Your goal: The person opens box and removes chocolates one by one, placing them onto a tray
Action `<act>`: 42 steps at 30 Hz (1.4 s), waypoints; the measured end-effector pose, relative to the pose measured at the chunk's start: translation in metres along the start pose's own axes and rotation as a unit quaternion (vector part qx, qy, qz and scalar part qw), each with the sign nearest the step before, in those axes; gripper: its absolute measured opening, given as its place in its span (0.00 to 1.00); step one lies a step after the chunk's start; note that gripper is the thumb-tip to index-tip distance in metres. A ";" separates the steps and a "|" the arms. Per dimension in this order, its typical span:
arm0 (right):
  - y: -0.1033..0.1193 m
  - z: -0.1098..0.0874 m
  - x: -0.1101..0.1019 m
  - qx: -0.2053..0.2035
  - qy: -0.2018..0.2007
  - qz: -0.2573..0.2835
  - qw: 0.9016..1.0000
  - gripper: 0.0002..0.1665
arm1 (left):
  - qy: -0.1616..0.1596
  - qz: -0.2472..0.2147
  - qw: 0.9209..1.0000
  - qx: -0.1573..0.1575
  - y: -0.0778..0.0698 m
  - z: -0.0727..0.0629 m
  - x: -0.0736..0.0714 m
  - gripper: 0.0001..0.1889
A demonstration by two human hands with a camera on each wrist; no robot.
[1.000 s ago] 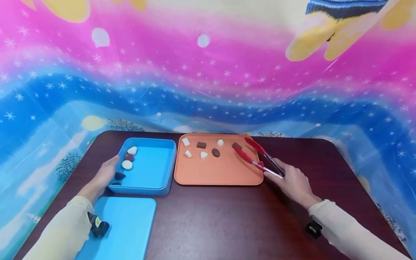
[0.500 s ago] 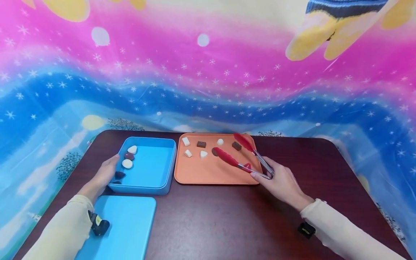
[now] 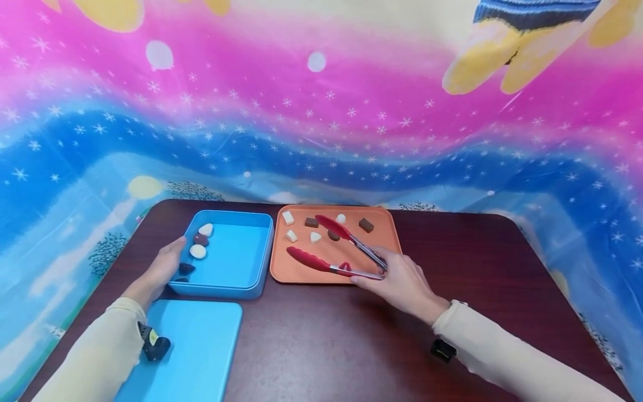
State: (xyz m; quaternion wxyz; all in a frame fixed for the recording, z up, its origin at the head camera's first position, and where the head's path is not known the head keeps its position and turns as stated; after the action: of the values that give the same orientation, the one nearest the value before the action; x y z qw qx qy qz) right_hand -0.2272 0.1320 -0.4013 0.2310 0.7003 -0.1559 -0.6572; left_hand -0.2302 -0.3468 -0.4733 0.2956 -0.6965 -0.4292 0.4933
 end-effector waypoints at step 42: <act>0.202 0.034 0.094 -0.320 0.014 -0.301 0.898 0.36 | -0.025 -0.010 1.000 -0.009 0.004 0.006 -0.001 0.42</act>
State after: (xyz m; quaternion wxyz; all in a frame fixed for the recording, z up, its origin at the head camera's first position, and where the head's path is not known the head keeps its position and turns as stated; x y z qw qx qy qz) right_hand -0.2356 -0.0920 -0.3756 0.2365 0.6112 0.2842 -0.6998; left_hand -0.2346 -0.3502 -0.4783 0.2833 -0.6825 -0.4480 0.5032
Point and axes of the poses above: each hand's wrist, its own z-axis towards the middle knuckle, its own x-axis out of the palm, y = z × x, the point moved 6 cm from there along z, towards the middle knuckle, and after that the axes turned 8 degrees about x, right-handed, at the moved point
